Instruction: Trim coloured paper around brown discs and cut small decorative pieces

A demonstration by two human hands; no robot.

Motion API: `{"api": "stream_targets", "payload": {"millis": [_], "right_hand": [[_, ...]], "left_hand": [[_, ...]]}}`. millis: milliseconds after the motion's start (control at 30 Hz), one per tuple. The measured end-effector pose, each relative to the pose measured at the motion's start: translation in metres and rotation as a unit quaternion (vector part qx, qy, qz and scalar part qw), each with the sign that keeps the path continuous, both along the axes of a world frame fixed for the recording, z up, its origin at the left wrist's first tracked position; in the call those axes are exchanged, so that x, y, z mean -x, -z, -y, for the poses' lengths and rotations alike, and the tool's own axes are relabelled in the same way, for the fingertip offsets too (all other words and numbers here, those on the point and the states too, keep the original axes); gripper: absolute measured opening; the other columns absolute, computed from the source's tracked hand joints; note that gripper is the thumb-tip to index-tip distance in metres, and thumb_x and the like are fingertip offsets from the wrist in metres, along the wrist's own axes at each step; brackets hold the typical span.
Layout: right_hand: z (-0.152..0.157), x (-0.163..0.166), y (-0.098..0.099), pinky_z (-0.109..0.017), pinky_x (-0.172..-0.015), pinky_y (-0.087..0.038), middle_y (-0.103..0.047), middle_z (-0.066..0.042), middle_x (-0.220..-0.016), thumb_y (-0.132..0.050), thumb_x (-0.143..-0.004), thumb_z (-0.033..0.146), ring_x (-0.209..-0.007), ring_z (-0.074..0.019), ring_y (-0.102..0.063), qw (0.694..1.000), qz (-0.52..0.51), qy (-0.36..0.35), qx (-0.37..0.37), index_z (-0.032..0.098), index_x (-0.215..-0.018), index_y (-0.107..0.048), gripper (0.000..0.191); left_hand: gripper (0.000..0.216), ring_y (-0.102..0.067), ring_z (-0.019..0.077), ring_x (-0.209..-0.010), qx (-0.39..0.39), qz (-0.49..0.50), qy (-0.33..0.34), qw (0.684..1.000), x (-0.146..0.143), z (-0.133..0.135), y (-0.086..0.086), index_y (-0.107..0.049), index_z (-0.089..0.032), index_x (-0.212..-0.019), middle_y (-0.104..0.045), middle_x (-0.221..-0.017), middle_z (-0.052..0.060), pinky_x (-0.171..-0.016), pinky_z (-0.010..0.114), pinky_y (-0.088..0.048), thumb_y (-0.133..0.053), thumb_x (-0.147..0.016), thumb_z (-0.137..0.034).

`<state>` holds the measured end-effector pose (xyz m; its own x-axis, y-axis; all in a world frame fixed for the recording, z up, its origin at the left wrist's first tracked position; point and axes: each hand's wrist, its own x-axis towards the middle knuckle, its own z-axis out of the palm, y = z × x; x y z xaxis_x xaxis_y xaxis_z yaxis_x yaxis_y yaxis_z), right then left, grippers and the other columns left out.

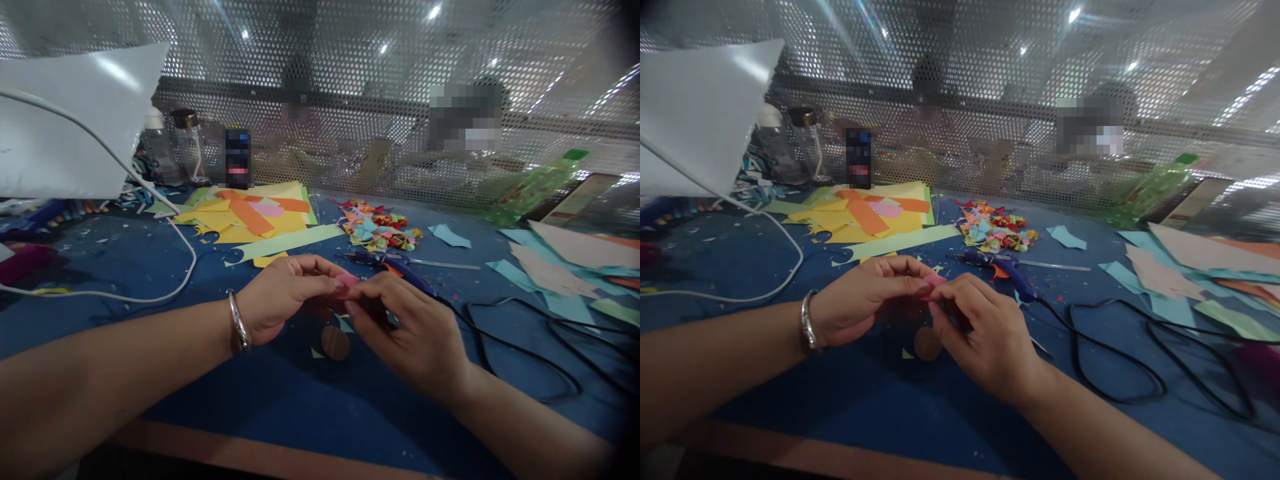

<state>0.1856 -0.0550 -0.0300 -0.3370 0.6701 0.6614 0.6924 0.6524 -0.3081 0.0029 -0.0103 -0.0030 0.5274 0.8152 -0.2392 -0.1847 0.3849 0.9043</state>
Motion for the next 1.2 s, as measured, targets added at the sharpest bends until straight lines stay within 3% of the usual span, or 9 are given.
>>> {"api": "stream_targets", "payload": {"millis": [200,367,933,1200], "right_hand": [[0.0015,0.0034,-0.0059,-0.023,-0.054,-0.045,-0.06,0.002,-0.069,-0.058,-0.089,0.017,-0.054,-0.0113,-0.055,0.998,-0.042,0.04,0.034,0.021,-0.085,-0.061,0.006],[0.0006,0.0049,-0.0083,-0.023,-0.051,-0.044,-0.061,0.003,-0.064,-0.059,-0.088,0.02,-0.051,-0.0109,-0.055,0.993,-0.075,0.064,0.06,0.02,-0.081,-0.062,0.008],[-0.0021,0.0033,-0.0072,-0.022,-0.051,-0.043,-0.06,0.002,-0.065,-0.059,-0.089,0.024,-0.054,-0.0109,-0.053,0.983,-0.117,0.046,0.133,0.019,-0.079,-0.061,0.011],[-0.0009,0.0049,-0.0091,-0.021,-0.05,-0.043,-0.058,0.002,-0.064,-0.057,-0.089,0.025,-0.053,-0.0106,-0.052,0.978,-0.127,0.035,0.162,0.019,-0.078,-0.061,0.013]], "left_hand": [[0.002,-0.064,0.0109,-0.068,-0.049,0.019,0.005,0.999,0.0003,0.0012,0.0018,-0.073,-0.014,-0.076,-0.07,-0.073,0.001,-0.067,0.024,-0.049,-0.073,-0.074,-0.015],[0.002,-0.067,0.0125,-0.068,-0.027,0.016,-0.006,0.999,-0.0014,0.0025,0.0012,-0.073,-0.013,-0.074,-0.072,-0.072,0.004,-0.069,0.026,-0.051,-0.071,-0.073,-0.012],[0.006,-0.067,0.0112,-0.065,-0.03,-0.022,-0.014,0.999,-0.003,0.0016,-0.0002,-0.069,-0.012,-0.066,-0.07,-0.066,0.002,-0.067,0.024,-0.05,-0.071,-0.071,-0.011],[0.006,-0.066,0.0102,-0.064,-0.089,-0.055,-0.009,0.994,-0.0023,0.0032,0.0004,-0.068,-0.012,-0.067,-0.069,-0.064,0.001,-0.066,0.022,-0.053,-0.066,-0.072,-0.01]]}}
